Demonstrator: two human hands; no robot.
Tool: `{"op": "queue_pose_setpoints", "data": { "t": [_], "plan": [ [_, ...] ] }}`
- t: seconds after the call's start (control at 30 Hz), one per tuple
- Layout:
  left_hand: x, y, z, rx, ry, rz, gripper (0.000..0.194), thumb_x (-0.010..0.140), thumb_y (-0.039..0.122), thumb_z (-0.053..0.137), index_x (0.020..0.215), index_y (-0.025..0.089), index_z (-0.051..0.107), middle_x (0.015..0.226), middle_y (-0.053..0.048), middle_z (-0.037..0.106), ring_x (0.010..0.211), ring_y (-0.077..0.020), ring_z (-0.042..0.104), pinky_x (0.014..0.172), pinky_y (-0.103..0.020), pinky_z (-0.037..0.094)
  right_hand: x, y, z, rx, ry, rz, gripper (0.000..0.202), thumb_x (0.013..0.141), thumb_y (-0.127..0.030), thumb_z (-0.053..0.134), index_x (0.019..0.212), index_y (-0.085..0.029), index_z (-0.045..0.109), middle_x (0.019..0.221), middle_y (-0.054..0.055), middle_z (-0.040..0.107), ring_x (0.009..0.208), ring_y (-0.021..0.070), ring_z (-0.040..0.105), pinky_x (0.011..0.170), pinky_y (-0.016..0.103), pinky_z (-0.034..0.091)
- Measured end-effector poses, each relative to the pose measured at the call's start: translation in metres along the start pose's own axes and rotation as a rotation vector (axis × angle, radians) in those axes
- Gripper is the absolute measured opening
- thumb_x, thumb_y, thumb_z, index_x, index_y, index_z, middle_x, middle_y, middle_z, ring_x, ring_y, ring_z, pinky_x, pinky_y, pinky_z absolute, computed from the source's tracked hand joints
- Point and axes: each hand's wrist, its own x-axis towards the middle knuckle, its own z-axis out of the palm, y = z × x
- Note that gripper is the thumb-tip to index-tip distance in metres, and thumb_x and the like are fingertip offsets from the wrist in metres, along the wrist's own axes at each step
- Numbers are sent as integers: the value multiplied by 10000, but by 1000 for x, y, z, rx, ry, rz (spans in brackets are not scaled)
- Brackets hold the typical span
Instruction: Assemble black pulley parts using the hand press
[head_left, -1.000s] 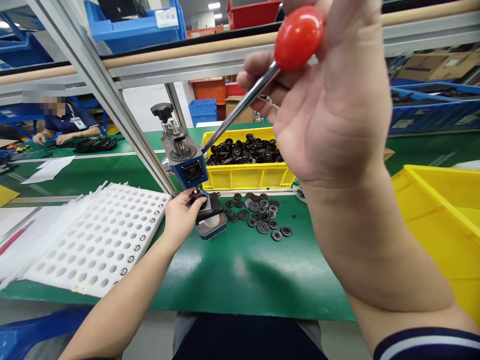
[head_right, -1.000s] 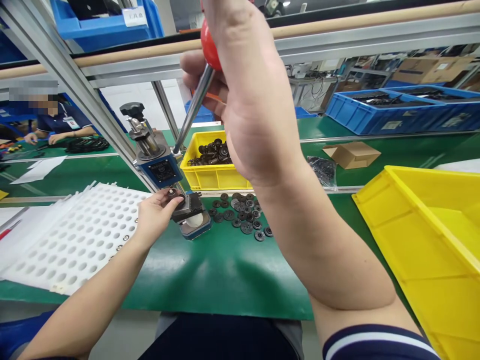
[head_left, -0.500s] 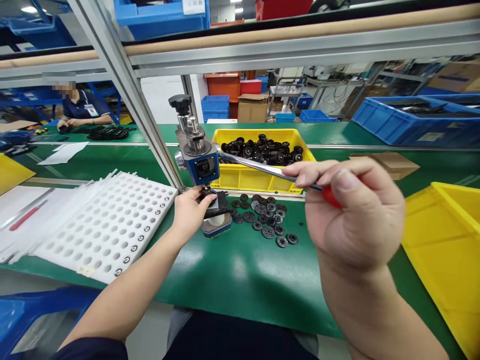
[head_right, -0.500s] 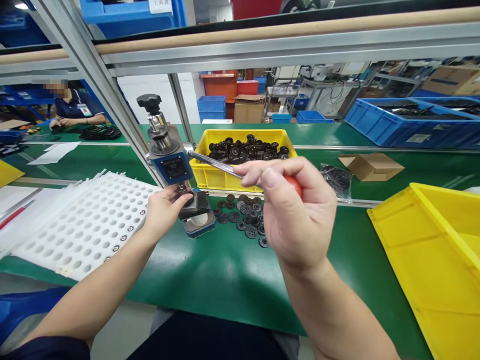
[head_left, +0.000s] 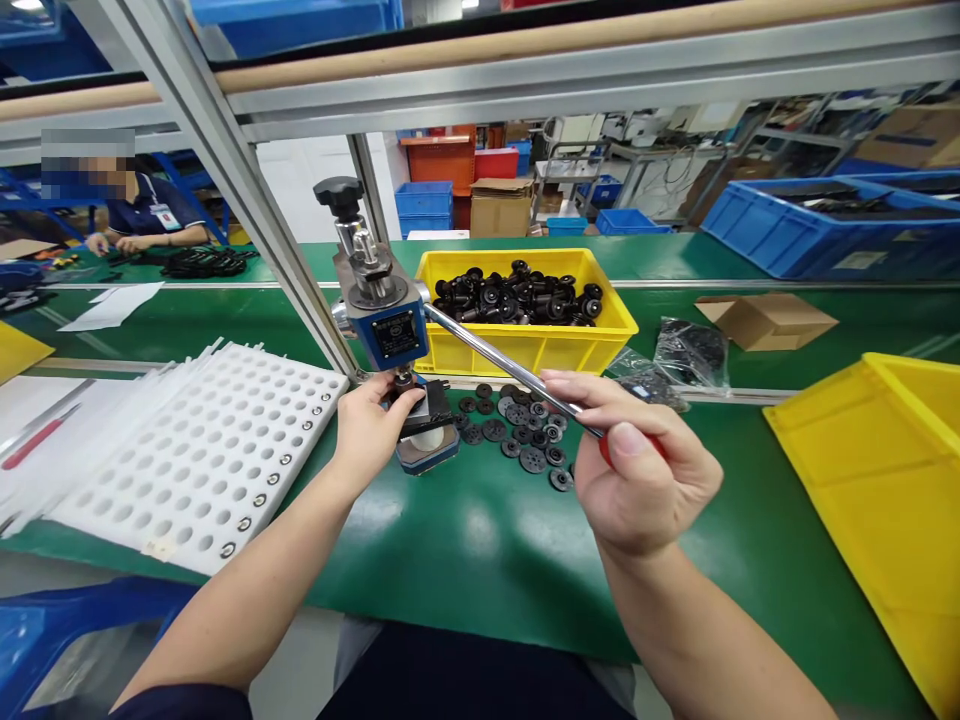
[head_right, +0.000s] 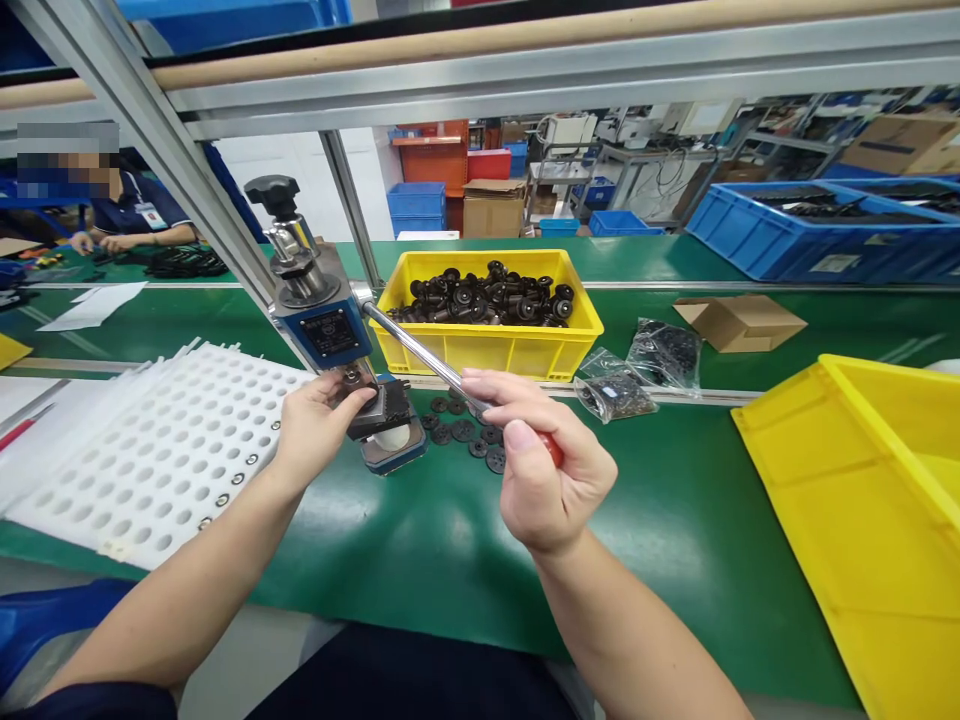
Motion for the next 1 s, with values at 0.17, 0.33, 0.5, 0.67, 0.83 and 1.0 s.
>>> {"op": "queue_pose_setpoints", "data": {
  "t": [0.17,0.33,0.5,0.67,0.83,1.0],
  "plan": [
    [0,1,-1,38,16,27,273,786,346,715,1009,192,749,985,-56,773,909,-242,705,872,-336,533,-9,12,-7,-38,-31,-62,183,860,-193,536,907,-228,710,995,61,748,959,306,718,863,583,578],
    [0,-1,-2,67,8,64,283,805,361,700,1029,194,741,1020,-56,766,959,-238,693,911,-328,514,-17,21,-10,-51,-3,-84,233,848,-186,540,960,-234,739,1021,70,746,960,309,717,843,568,583],
    [0,-4,-2,101,15,58,280,802,376,700,1011,194,744,997,-51,769,932,-234,692,887,-323,513,-24,27,-10,-71,8,-116,264,863,-188,536,1019,-238,744,1034,65,746,964,297,718,838,533,589],
    [0,-3,-2,123,15,72,275,801,376,701,1009,202,746,988,-38,771,926,-228,694,882,-318,508,-34,36,-13,-86,13,-124,281,864,-192,534,1043,-248,743,1043,68,743,970,299,718,842,535,588],
    [-1,-5,-2,114,5,57,263,807,382,704,1000,208,745,1002,-38,769,959,-232,694,908,-322,507,-46,46,-17,-131,-10,-70,315,875,-194,515,1101,-250,727,1081,82,732,999,291,710,833,518,599],
    [-1,-8,-1,99,4,65,281,811,395,704,1014,205,739,1014,-45,765,974,-237,695,929,-339,514,-55,57,-21,-152,-28,-118,330,871,-212,520,1134,-259,714,1059,85,734,971,287,714,805,507,602]
  ]
}}
